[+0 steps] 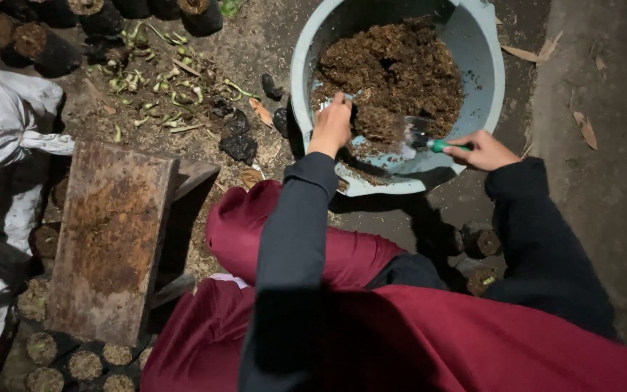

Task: Filling small black polybags with potting soil using a hand trowel in a nursery setting.

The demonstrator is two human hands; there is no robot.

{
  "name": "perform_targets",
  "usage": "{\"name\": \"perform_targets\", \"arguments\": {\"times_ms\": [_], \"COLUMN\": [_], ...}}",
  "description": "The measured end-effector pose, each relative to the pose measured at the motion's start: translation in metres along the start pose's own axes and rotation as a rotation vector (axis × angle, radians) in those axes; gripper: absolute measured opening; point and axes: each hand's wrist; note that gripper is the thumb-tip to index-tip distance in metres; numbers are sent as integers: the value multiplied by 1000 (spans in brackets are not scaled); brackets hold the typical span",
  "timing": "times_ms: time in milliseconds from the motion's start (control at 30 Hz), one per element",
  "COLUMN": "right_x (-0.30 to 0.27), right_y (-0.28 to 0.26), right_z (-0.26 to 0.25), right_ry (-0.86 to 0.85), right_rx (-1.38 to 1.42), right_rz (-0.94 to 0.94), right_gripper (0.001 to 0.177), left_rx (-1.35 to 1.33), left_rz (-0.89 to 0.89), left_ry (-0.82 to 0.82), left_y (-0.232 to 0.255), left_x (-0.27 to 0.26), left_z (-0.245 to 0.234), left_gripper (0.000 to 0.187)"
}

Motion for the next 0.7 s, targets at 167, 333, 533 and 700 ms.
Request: {"name": "perform_targets", "arguments": {"times_ms": [167,333,533,700], "right_x": [20,47,53,20], "right_y": [-46,-72,-100,-118], "right_z": [9,35,108,90], "right_ry": [-55,-47,216,320], "right_rx": [-56,-316,-1147,-1212], "right_rz": [-34,-108,-260,-290], "right_gripper": [31,28,17,24], "left_rx": [-94,-85,-354,-394], "left_rz": [29,50,-95,-182], "left_ry": [-55,-64,-47,32], "left_y": [12,23,20,-12], "left_x": [-21,-21,-13,-8], "left_z": [-16,5,0,-11], "left_gripper": [48,49,32,42]}}
Point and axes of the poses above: each hand's wrist, its own x-axis towards the middle knuckle, its own z-axis out of the palm, y = z × x, and after that the axes turned 13 degrees about -z, right-handed
